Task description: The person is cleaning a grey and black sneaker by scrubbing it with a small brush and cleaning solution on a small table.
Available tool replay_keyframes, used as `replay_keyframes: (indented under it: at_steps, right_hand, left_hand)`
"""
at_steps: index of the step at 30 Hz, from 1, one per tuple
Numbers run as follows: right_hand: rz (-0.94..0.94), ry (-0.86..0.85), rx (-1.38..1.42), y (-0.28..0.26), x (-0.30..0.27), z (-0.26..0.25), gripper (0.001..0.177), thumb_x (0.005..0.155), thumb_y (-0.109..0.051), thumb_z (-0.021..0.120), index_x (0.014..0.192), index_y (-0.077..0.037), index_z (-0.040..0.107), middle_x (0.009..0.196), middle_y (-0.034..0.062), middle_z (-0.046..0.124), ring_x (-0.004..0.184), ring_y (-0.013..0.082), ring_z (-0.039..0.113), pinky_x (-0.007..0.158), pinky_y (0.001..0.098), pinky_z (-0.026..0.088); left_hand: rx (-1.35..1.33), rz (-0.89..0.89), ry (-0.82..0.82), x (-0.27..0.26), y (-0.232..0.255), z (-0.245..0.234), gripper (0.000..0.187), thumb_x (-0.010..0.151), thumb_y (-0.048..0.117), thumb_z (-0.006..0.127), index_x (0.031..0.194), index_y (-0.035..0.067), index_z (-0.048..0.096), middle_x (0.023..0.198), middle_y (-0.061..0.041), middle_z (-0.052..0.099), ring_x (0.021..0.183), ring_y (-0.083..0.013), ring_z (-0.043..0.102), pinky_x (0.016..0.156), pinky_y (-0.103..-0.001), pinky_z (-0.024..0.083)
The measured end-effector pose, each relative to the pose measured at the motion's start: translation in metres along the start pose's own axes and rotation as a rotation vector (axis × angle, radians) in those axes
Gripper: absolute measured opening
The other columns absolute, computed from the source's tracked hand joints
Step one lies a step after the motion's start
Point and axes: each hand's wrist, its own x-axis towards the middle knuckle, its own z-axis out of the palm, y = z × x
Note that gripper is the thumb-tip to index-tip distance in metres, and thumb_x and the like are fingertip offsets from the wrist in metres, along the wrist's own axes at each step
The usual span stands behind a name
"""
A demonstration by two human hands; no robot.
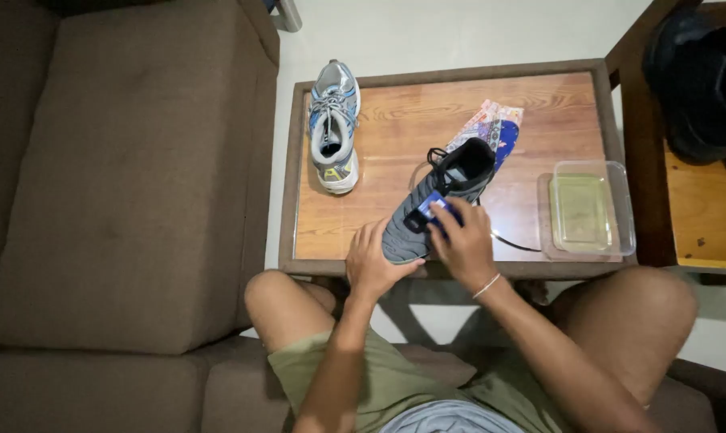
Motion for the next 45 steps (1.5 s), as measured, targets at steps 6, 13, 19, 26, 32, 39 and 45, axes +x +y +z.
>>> replay_keyframes:
  at_steps: [6,13,19,26,32,39,45]
  right_hand:
    - [-0.127,-0.165,0.260,-0.049,-0.020,-0.005,0.035,0.086,-0.022,0.074,0.120,-0.019,0.072,0.118,0.0121,0.065,0.088,0.0327,0.063,0.074,0.0411,0.048]
    - [-0.002,0.050,-0.116,0.004,0.012,-0.010,0.037,0.086,-0.018,0.078,0.123,-0.017,0.071,0.119,0.0129,0.063,0.089,0.0300,0.060,0.074,0.0414,0.046]
    - [-0.097,-0.083,0.131,-0.042,-0.025,0.012,0.035,0.081,-0.022,0.076,0.116,-0.020,0.073,0.121,0.0132,0.065,0.088,0.0325,0.063,0.071,0.0433,0.048]
    - [-0.009,0.030,-0.101,0.001,0.005,-0.003,0.037,0.080,-0.018,0.080,0.116,-0.018,0.073,0.121,0.0132,0.065,0.088,0.0325,0.063,0.070,0.0436,0.048]
    - [-0.092,-0.132,0.293,-0.038,-0.005,-0.015,0.029,0.083,-0.019,0.075,0.111,-0.015,0.073,0.116,0.0149,0.067,0.088,0.0355,0.064,0.073,0.0447,0.049]
    - [0.144,0.239,0.064,0.070,0.035,-0.088,0.026,0.087,-0.006,0.077,0.112,-0.004,0.073,0.114,0.0210,0.065,0.099,0.0413,0.060,0.088,0.0483,0.047]
    - [0.586,0.051,-0.272,0.159,-0.031,-0.109,0.051,0.077,-0.015,0.087,0.126,-0.009,0.073,0.106,0.0175,0.063,0.094,0.0424,0.063,0.079,0.0523,0.053]
  left_hand:
    - [0.083,0.119,0.032,-0.022,-0.043,0.027,0.088,0.046,0.045,0.084,0.127,0.014,0.068,0.107,-0.005,0.066,0.097,-0.0254,0.066,0.090,-0.037,0.052]
    - [-0.019,0.163,0.086,0.001,0.003,0.006,0.087,0.052,0.056,0.091,0.122,0.010,0.070,0.105,-0.008,0.068,0.096,-0.0281,0.067,0.090,-0.041,0.052]
    - [0.163,0.201,0.088,-0.011,-0.019,0.020,0.072,0.057,0.043,0.087,0.120,0.012,0.072,0.104,-0.005,0.069,0.091,-0.0258,0.068,0.087,-0.035,0.054]
    - [0.054,0.216,0.087,0.003,0.013,-0.001,0.085,0.055,0.051,0.092,0.123,0.006,0.071,0.108,-0.012,0.070,0.094,-0.0323,0.069,0.090,-0.043,0.055]
    - [0.089,0.145,0.044,-0.012,-0.024,0.022,0.083,0.049,0.044,0.087,0.124,0.012,0.072,0.110,-0.005,0.071,0.098,-0.0274,0.070,0.094,-0.041,0.054]
    - [-0.202,-0.112,-0.036,-0.004,-0.019,0.002,0.074,0.060,0.053,0.086,0.118,0.008,0.074,0.107,-0.013,0.074,0.100,-0.0343,0.072,0.089,-0.045,0.055]
    - [-0.327,-0.341,-0.209,-0.005,-0.052,0.011,0.079,0.059,0.051,0.087,0.126,0.011,0.074,0.118,-0.014,0.074,0.116,-0.0290,0.068,0.099,-0.041,0.050]
